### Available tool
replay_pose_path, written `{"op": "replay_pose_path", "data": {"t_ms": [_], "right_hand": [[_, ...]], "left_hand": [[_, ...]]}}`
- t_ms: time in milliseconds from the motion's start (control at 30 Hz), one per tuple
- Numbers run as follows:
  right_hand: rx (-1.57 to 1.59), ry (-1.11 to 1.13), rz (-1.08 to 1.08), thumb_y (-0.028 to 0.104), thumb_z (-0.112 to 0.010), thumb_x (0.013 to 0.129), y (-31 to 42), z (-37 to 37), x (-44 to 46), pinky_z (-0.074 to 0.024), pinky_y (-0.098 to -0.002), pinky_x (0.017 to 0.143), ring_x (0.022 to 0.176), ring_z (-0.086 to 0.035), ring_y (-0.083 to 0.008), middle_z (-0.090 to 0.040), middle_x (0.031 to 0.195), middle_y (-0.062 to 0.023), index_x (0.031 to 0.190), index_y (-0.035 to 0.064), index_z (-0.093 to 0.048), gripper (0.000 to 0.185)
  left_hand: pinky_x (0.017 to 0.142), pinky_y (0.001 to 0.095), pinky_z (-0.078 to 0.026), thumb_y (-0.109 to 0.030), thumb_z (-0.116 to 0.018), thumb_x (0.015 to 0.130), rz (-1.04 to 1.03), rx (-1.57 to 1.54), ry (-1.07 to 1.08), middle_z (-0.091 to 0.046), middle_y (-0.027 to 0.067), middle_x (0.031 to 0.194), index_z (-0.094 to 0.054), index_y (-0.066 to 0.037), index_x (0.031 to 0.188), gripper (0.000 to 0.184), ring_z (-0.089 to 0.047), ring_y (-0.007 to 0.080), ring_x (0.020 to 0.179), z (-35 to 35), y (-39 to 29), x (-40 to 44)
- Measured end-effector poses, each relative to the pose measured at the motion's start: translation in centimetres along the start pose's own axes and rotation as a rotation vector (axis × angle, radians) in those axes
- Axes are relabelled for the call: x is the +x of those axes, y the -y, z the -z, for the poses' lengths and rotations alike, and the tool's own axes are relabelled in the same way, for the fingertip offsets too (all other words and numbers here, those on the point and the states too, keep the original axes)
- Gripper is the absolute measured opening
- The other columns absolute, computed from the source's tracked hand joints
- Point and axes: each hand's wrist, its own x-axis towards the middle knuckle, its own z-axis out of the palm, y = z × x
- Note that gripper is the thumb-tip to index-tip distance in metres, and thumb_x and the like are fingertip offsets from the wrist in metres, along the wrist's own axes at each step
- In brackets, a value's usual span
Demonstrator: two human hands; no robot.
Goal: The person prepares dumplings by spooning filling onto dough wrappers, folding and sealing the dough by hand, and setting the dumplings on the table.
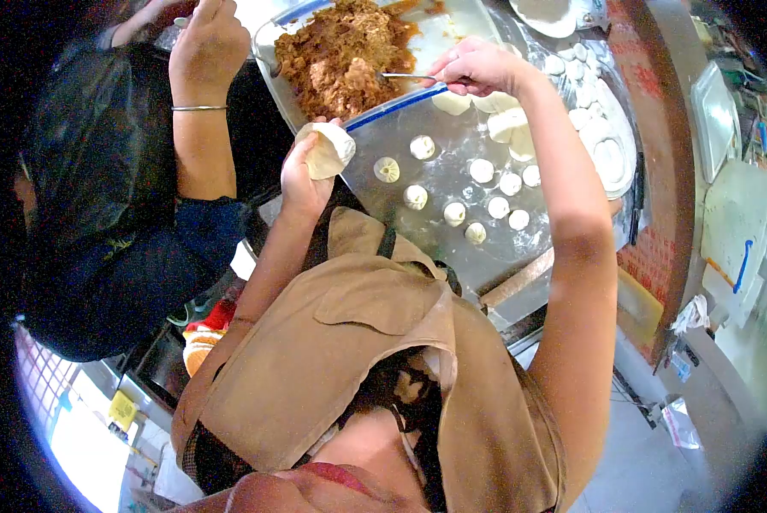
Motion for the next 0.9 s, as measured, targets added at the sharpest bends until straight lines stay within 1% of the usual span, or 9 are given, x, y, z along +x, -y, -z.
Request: {"op": "replay_pose_path", "data": {"t_ms": [300, 433, 500, 567, 600, 633, 767, 800, 900], "right_hand": [[0.180, -0.005, 0.153, 0.009, -0.054, 0.083, -2.0, -1.4, -1.1, -0.0227, -0.0168, 0.035, 0.040, -0.034, -0.0016, -0.049, 0.055, 0.0011, 0.104, -0.0053, -0.063, 0.027], [0.250, -0.022, 0.245, 0.009, -0.054, 0.083, -1.8, -2.8, -4.0, -0.0225, -0.0161, 0.035, 0.040, -0.033, -0.0016, -0.049, 0.056, 0.0010, 0.105, -0.0065, -0.062, 0.028], [0.294, -0.020, 0.224, 0.008, -0.054, 0.084, -2.0, -4.4, -5.9, -0.0244, -0.0151, 0.037, 0.042, -0.036, -0.0012, -0.051, 0.059, 0.0013, 0.105, -0.0049, -0.063, 0.027], [0.300, -0.219, 0.205, 0.010, -0.053, 0.084, -3.3, -6.6, -6.7, -0.0291, -0.0163, 0.039, 0.045, -0.041, -0.0020, -0.055, 0.057, -0.0004, 0.102, -0.0027, -0.065, 0.025], [0.214, -0.309, 0.248, 0.011, -0.053, 0.085, -4.7, -7.5, -6.8, -0.0369, -0.0195, 0.046, 0.051, -0.047, -0.0038, -0.056, 0.060, 0.0011, 0.102, -0.0004, -0.066, 0.024], [0.050, -0.447, 0.282, 0.013, -0.052, 0.086, -5.7, -8.6, -6.9, -0.0430, -0.0250, 0.053, 0.056, -0.052, -0.0084, -0.059, 0.061, -0.0019, 0.103, 0.0035, -0.067, 0.025], [-0.572, -1.074, 0.552, 0.011, -0.053, 0.083, -8.7, -14.3, -7.5, -0.0493, -0.0357, 0.058, 0.062, -0.059, -0.0255, -0.060, 0.070, -0.0104, 0.107, 0.0084, -0.065, 0.026], [-0.717, -1.074, 0.358, 0.008, -0.055, 0.080, -8.1, -15.8, -8.4, -0.0502, -0.0362, 0.057, 0.062, -0.058, -0.0274, -0.057, 0.072, -0.0075, 0.111, 0.0078, -0.061, 0.032], [-0.804, -1.288, 0.381, 0.006, -0.057, 0.077, -9.2, -18.5, -8.0, -0.0504, -0.0333, 0.056, 0.061, -0.058, -0.0243, -0.053, 0.072, -0.0062, 0.115, 0.0073, -0.058, 0.038]], "left_hand": [[0.099, 0.0442, -0.040, -0.016, -0.040, 0.092, -0.034, 0.068, 0.009, -0.053, 0.0215, 0.122, -0.044, 0.003, 0.122, 0.035, -0.051, 0.0321, 0.114, -1.3, 0.2, 1.0], [0.102, 0.0440, -0.037, -0.024, -0.030, 0.095, 0.051, -0.145, 0.072, -0.052, 0.0185, 0.124, -0.042, 0.001, 0.126, 0.042, -0.050, 0.0306, 0.116, -3.4, 0.1, 2.2], [0.105, 0.0443, -0.034, -0.026, -0.027, 0.097, 0.083, -0.251, 0.223, -0.050, 0.0173, 0.128, -0.041, 0.002, 0.128, 0.044, -0.047, 0.0303, 0.120, -4.9, 0.3, 2.3], [0.106, 0.0450, -0.033, -0.027, -0.026, 0.098, 0.115, -0.239, 0.243, -0.048, 0.0162, 0.130, -0.040, 0.002, 0.130, 0.046, -0.045, 0.0296, 0.122, -6.6, 0.3, 1.6], [0.106, 0.0455, -0.033, -0.028, -0.025, 0.098, 0.140, -0.217, 0.285, -0.047, 0.0164, 0.130, -0.040, 0.002, 0.131, 0.046, -0.045, 0.0293, 0.122, -7.0, 0.5, 1.4], [0.106, 0.0461, -0.033, -0.028, -0.025, 0.098, 0.166, -0.194, 0.327, -0.047, 0.0166, 0.130, -0.039, 0.002, 0.131, 0.047, -0.045, 0.0291, 0.122, -7.5, 0.7, 1.2], [0.106, 0.0464, -0.033, -0.031, -0.022, 0.099, 0.234, -0.132, 0.255, -0.046, 0.0177, 0.130, -0.039, 0.002, 0.130, 0.048, -0.044, 0.0304, 0.122, -8.6, 1.8, 0.3], [0.105, 0.0468, -0.033, -0.031, -0.020, 0.100, 0.245, -0.145, 0.265, -0.046, 0.0190, 0.129, -0.039, 0.002, 0.129, 0.049, -0.043, 0.0315, 0.121, -8.9, 2.1, -0.1], [0.106, 0.0472, -0.033, -0.032, -0.018, 0.100, 0.274, -0.113, 0.271, -0.044, 0.0202, 0.130, -0.038, 0.002, 0.130, 0.050, -0.042, 0.0316, 0.123, -9.3, 2.8, -0.3]]}}
